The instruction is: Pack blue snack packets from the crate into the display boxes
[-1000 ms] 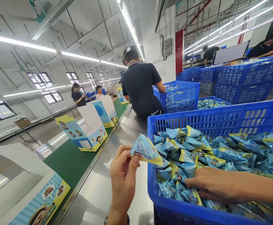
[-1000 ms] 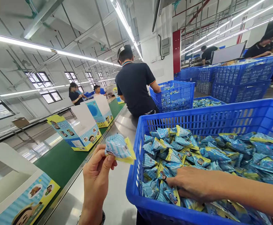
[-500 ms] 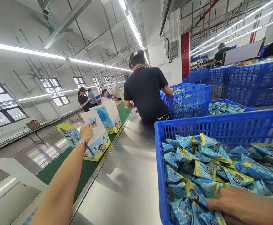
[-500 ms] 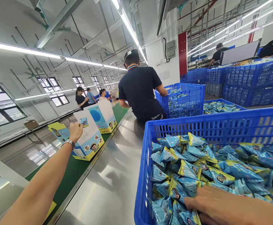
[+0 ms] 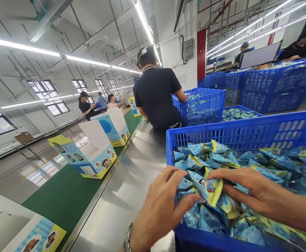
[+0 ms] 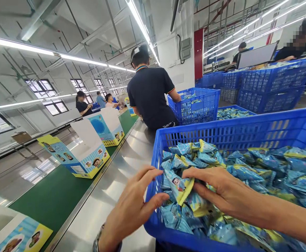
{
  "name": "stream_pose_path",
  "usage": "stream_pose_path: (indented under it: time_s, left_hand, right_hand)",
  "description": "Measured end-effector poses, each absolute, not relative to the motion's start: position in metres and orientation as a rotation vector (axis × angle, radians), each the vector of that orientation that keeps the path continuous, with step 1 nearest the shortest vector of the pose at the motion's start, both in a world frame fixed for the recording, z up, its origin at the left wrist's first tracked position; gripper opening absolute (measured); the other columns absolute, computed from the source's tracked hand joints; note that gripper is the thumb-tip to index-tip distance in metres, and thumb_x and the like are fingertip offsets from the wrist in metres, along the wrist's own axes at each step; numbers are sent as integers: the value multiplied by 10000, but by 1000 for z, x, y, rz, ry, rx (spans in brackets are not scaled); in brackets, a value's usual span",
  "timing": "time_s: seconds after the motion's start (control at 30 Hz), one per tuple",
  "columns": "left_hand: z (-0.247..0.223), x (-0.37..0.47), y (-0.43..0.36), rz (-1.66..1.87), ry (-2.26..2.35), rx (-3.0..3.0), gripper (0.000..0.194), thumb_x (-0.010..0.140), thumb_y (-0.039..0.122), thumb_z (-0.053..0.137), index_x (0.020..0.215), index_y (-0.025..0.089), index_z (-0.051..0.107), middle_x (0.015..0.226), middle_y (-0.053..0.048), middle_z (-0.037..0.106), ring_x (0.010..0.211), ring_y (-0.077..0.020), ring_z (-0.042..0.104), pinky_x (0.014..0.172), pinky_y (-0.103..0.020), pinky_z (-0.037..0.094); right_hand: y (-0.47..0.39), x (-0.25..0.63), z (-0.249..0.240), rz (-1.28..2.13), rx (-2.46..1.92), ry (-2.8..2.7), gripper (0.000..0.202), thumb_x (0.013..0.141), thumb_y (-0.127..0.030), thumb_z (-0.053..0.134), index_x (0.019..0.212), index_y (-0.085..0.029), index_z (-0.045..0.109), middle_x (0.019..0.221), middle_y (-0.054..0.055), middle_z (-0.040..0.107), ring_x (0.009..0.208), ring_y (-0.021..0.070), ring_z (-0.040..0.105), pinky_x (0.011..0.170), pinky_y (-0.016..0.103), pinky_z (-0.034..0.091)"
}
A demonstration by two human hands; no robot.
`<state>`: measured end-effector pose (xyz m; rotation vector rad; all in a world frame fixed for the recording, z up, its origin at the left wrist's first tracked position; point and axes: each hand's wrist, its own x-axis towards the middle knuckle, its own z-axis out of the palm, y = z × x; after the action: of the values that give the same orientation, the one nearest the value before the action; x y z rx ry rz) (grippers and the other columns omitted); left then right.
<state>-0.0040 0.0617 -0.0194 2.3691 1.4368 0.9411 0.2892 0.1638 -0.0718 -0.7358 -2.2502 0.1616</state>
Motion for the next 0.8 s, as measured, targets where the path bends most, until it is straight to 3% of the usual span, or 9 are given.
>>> stream_pose_path:
  time_s: [0.13, 0.3, 0.4, 0.47, 0.57, 0.7, 0.8]
  left_hand:
    - [-40, 26, 40, 1118, 1453, 2291, 284, 1116, 359, 722, 1375, 249, 691, 1160, -86, 765, 1032, -303, 787, 912, -480, 680]
    - [-64, 36, 43, 1402, 1425, 2516, 404, 1139, 516, 665, 1453, 274, 589, 1217, -118, 775, 1037, -328, 784, 886, -479, 669]
    - [-66, 39, 49, 1495, 1385, 2672, 119, 1183, 308, 567, 1271, 259, 630, 1045, -82, 772, 883, -280, 762, 772, -401, 626]
    - [-65, 39, 54, 1523, 1400, 2676, 183, 1158, 146, 515, 1114, 265, 647, 946, -53, 740, 796, -245, 720, 717, -354, 577]
    - [-60, 34, 56, 1560, 1425, 2557, 240, 1124, 90, 527, 1020, 266, 653, 903, -35, 709, 759, -216, 690, 705, -316, 534]
    - [-48, 12, 41, 1823, 1441, 2169, 175, 1135, 173, 588, 1021, 268, 680, 879, -14, 668, 751, -186, 652, 720, -279, 516]
    - [-35, -7, 25, 1968, 1205, 1723, 239, 1177, 345, 592, 976, 254, 681, 856, -14, 634, 749, -178, 622, 690, -258, 520]
  right_hand:
    - [152, 281, -65, 112, -511, -2221, 291, 1124, -392, 636, 1378, -381, 779, 1150, -18, 884, 957, 242, 863, 857, 298, 682]
    - [148, 270, -50, 346, -591, -2266, 345, 1165, -497, 534, 1211, -308, 819, 1019, 29, 874, 797, 250, 818, 726, 323, 622]
    - [148, 267, -45, 493, -675, -2273, 366, 1150, -534, 546, 1167, -281, 810, 893, 32, 829, 724, 246, 757, 703, 334, 572]
    - [148, 267, -45, 557, -697, -2273, 366, 1130, -561, 578, 1172, -276, 805, 840, 27, 795, 709, 244, 726, 707, 336, 554]
    - [150, 268, -51, 591, -741, -2283, 411, 1114, -601, 589, 1259, -269, 784, 811, 18, 752, 701, 240, 697, 734, 347, 541]
    - [160, 270, -56, 711, -805, -2235, 582, 1113, -703, 555, 1405, -226, 716, 781, -2, 699, 642, 215, 640, 679, 330, 498]
    - [168, 271, -56, 929, -795, -2233, 585, 1075, -770, 610, 1153, -217, 783, 737, -8, 659, 635, 189, 585, 626, 298, 442]
